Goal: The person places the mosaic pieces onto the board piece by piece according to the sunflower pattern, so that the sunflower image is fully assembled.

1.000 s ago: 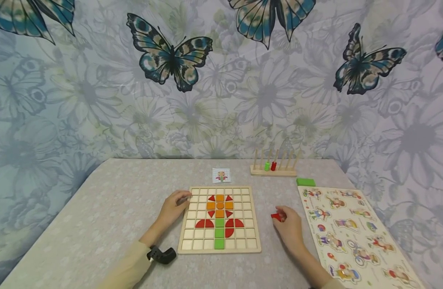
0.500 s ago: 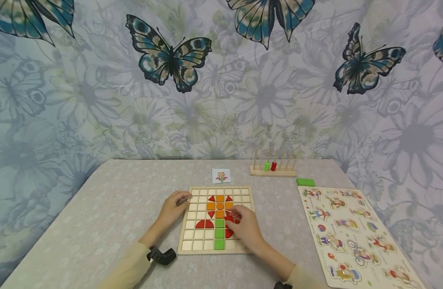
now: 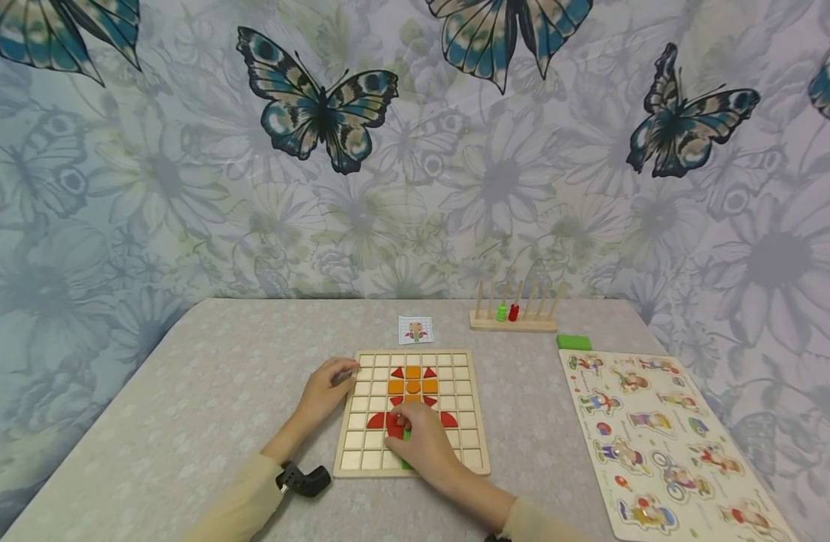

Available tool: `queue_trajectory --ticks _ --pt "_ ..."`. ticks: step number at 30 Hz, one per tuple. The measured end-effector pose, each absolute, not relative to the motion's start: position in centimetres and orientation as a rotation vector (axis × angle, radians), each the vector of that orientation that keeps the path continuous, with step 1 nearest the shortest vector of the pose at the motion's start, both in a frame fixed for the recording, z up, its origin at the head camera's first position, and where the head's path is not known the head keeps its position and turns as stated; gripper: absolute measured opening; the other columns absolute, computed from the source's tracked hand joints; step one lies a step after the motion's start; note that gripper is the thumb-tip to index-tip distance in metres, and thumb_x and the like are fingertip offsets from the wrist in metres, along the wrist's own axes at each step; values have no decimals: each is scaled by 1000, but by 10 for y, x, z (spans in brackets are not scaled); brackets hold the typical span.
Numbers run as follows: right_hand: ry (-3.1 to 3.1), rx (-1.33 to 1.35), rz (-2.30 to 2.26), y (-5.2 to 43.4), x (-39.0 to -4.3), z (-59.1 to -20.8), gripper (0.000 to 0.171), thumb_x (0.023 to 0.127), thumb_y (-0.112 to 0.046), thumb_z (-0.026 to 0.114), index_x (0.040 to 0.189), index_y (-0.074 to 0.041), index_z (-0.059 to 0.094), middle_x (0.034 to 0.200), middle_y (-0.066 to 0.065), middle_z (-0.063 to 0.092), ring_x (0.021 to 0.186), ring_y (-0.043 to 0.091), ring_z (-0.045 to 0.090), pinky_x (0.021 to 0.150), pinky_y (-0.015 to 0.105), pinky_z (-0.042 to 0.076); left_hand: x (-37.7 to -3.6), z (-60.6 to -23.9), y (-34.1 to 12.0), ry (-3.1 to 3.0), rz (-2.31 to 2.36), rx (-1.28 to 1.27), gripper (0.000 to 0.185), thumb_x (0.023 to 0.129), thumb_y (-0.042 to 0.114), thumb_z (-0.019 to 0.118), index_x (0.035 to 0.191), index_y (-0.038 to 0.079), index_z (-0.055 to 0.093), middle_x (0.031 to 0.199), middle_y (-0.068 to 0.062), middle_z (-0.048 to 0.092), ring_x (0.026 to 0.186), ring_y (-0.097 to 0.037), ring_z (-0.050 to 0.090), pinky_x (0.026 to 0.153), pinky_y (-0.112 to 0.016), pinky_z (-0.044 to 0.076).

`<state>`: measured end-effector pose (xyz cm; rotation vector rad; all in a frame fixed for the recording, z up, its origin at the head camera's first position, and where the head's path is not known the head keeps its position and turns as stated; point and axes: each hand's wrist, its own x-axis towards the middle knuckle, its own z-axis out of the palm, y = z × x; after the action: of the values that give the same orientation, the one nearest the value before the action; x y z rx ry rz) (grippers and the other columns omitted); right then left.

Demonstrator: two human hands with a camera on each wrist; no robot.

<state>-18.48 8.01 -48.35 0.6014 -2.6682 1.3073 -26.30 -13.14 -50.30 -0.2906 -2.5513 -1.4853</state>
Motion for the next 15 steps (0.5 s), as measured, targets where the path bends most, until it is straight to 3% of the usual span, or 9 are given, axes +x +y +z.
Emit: queue_trajectory --ticks 15 --pt "-2665 636 1301 79 -183 -487 20 75 -5 78 93 -5 69 81 1 62 74 7 52 66 18 48 -262 -504 -133 -2566 -1486 -291 25 90 11 62 115 9 66 122 -7 61 121 -28 57 102 -43 48"
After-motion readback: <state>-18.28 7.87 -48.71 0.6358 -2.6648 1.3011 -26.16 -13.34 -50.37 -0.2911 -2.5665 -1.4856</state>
